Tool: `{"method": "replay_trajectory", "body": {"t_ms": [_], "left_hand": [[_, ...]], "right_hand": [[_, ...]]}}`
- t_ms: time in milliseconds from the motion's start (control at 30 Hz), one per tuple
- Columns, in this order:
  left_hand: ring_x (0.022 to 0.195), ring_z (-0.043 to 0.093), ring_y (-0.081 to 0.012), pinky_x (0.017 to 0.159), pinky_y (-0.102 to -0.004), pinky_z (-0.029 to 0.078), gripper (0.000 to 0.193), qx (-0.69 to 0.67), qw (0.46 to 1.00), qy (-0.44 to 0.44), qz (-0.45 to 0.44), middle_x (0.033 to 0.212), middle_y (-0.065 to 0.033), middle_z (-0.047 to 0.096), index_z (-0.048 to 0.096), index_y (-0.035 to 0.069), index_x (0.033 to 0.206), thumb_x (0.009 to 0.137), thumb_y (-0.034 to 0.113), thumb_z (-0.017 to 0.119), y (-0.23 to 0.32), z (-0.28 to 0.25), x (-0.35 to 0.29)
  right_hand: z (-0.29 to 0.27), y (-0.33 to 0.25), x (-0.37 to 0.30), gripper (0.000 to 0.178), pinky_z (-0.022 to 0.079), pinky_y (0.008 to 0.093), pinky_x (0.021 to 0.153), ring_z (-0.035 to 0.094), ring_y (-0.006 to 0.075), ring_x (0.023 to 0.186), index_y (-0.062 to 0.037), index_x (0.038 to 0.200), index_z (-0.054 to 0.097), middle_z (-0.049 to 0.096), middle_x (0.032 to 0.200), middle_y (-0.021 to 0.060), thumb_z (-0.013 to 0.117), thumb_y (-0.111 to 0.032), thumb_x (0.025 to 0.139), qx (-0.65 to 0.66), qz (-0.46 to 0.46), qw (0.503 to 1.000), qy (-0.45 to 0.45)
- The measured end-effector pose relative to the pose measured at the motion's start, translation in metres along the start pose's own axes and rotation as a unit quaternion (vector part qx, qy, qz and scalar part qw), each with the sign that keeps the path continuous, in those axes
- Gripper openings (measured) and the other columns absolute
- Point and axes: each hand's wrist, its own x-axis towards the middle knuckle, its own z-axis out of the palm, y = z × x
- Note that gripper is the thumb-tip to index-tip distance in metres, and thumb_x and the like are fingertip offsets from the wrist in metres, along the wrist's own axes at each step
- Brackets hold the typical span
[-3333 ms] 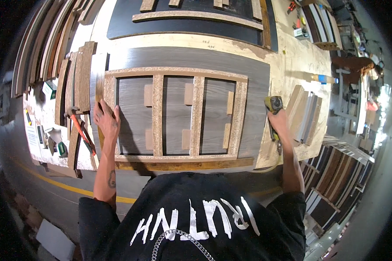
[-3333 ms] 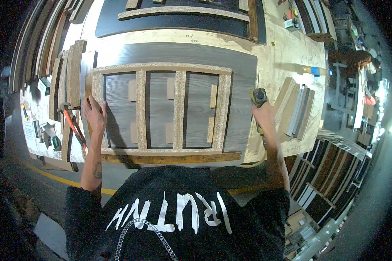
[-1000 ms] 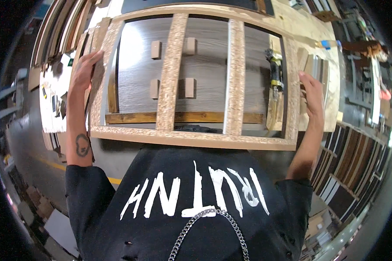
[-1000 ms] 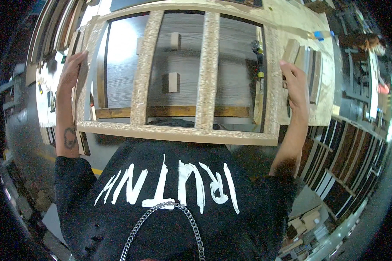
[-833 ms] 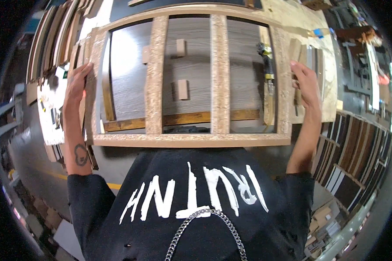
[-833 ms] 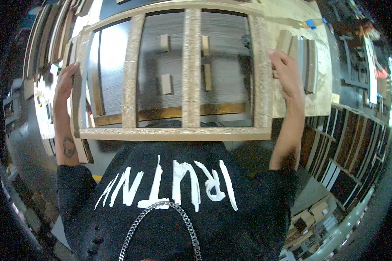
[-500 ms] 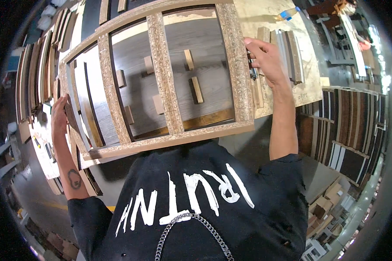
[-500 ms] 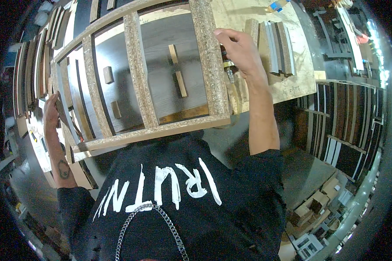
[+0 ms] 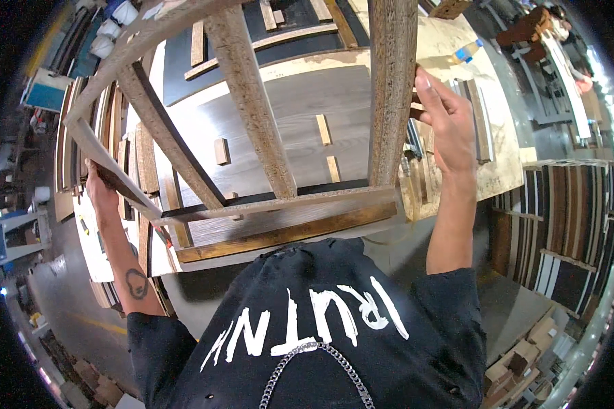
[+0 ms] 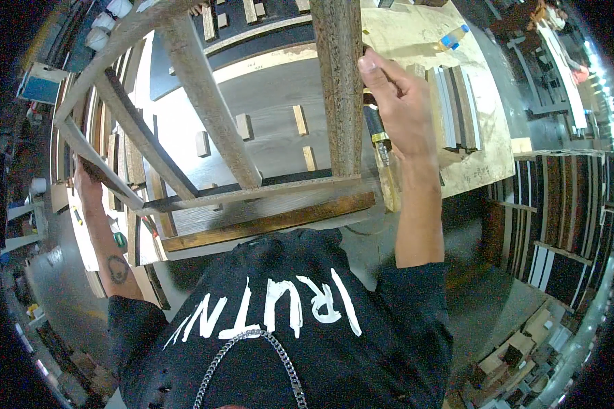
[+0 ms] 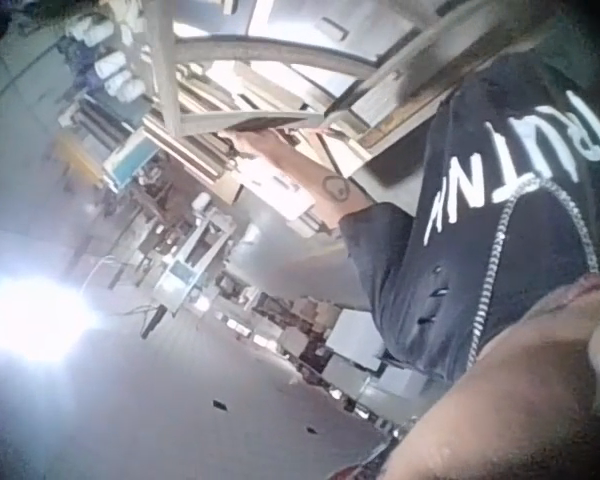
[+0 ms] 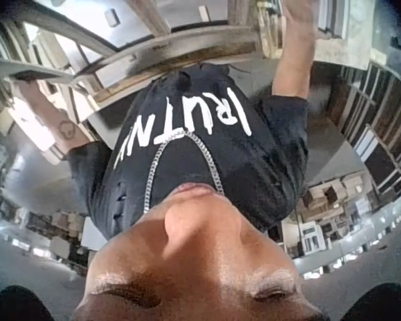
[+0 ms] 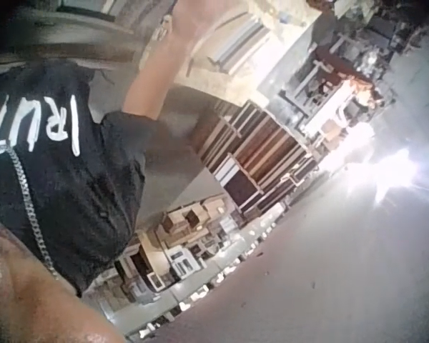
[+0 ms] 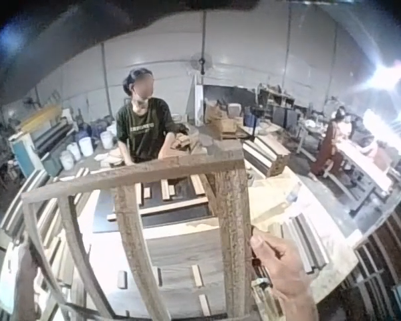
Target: Assembling a wooden frame by positioning slats and securing them with a pneumatic nail gun.
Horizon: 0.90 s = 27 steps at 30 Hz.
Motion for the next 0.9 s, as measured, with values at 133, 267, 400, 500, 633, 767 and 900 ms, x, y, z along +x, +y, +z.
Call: {"method": "replay_trajectory", "body": {"t_ms": [133, 267, 400, 500, 633, 767, 900], "left_hand": [[0.081, 0.066, -0.0223, 0.069, -0.0409, 0.056, 0.053, 0.082, 0.996, -0.001, -0.039, 0.093, -0.0085, 0.067, 0.065, 0.002, 0.117, 0.097, 0.05, 0.06, 0.033, -0.017, 0.04], [0.058, 0.06, -0.0194, 0.051, -0.0381, 0.054, 0.046, 0.198, 0.975, -0.054, -0.08, 0.073, -0.0052, 0.062, 0.071, 0.003, 0.101, 0.094, 0.048, 0.064, 0.052, 0.006, 0.058], [0.057, 0.058, -0.0154, 0.049, -0.0335, 0.053, 0.038, 0.252, 0.953, -0.158, -0.056, 0.073, -0.0026, 0.061, 0.07, 0.006, 0.094, 0.096, 0.043, 0.063, 0.056, 0.011, 0.06], [0.053, 0.056, -0.015, 0.048, -0.034, 0.053, 0.033, 0.186, 0.969, -0.113, -0.116, 0.067, -0.0016, 0.058, 0.068, 0.008, 0.089, 0.098, 0.039, 0.061, 0.038, -0.037, 0.096], [0.051, 0.055, -0.0154, 0.049, -0.0333, 0.052, 0.034, 0.216, 0.963, -0.105, -0.12, 0.068, -0.0027, 0.06, 0.067, 0.008, 0.087, 0.098, 0.04, 0.062, 0.04, -0.013, 0.079], [0.061, 0.06, -0.0149, 0.056, -0.0322, 0.051, 0.035, 0.236, 0.96, -0.076, -0.128, 0.075, -0.0042, 0.064, 0.068, 0.005, 0.093, 0.098, 0.039, 0.062, 0.042, -0.043, 0.094], [0.065, 0.06, -0.0155, 0.057, -0.0332, 0.048, 0.039, 0.224, 0.963, -0.072, -0.13, 0.082, -0.0051, 0.067, 0.069, 0.003, 0.099, 0.096, 0.042, 0.064, 0.022, -0.052, 0.093]], "right_hand": [[0.014, -0.04, 0.012, 0.056, 0.051, 0.026, 0.068, 0.064, 0.0103, 0.081, 0.0072, 0.124, 0.063, 0.072, 0.093, 0.01, 0.072, -0.037, 0.09, -0.115, -0.163, 0.98, 0.007], [0.017, -0.088, 0.038, 0.026, 0.046, 0.022, 0.062, 0.06, 0.0078, 0.072, 0.006, 0.106, 0.07, 0.07, 0.084, 0.0041, 0.066, -0.016, 0.092, -0.11, -0.147, 0.982, -0.036], [0.015, -0.089, 0.056, 0.021, 0.041, 0.0228, 0.059, 0.055, 0.0041, 0.069, 0.0071, 0.095, 0.073, 0.066, 0.077, -0.0032, 0.067, -0.012, 0.089, -0.044, -0.13, 0.987, -0.087], [0.03, -0.091, 0.06, 0.02, 0.042, 0.0222, 0.06, 0.056, 0.0046, 0.07, 0.007, 0.096, 0.073, 0.067, 0.079, -0.0021, 0.067, -0.011, 0.089, -0.025, -0.122, 0.985, -0.122], [0.033, -0.087, 0.054, 0.018, 0.045, 0.0216, 0.062, 0.058, 0.0054, 0.071, 0.0067, 0.098, 0.074, 0.069, 0.081, -0.0003, 0.069, -0.008, 0.088, -0.01, -0.101, 0.99, -0.097], [0.037, -0.083, 0.055, 0.02, 0.047, 0.0213, 0.064, 0.06, 0.0058, 0.073, 0.0065, 0.102, 0.073, 0.07, 0.085, 0.0006, 0.069, -0.007, 0.088, -0.016, -0.092, 0.99, -0.104], [0.043, -0.07, 0.063, 0.021, 0.047, 0.0214, 0.064, 0.06, 0.0061, 0.074, 0.0066, 0.104, 0.073, 0.071, 0.087, 0.0012, 0.069, -0.007, 0.089, -0.061, -0.097, 0.985, -0.13]]}}
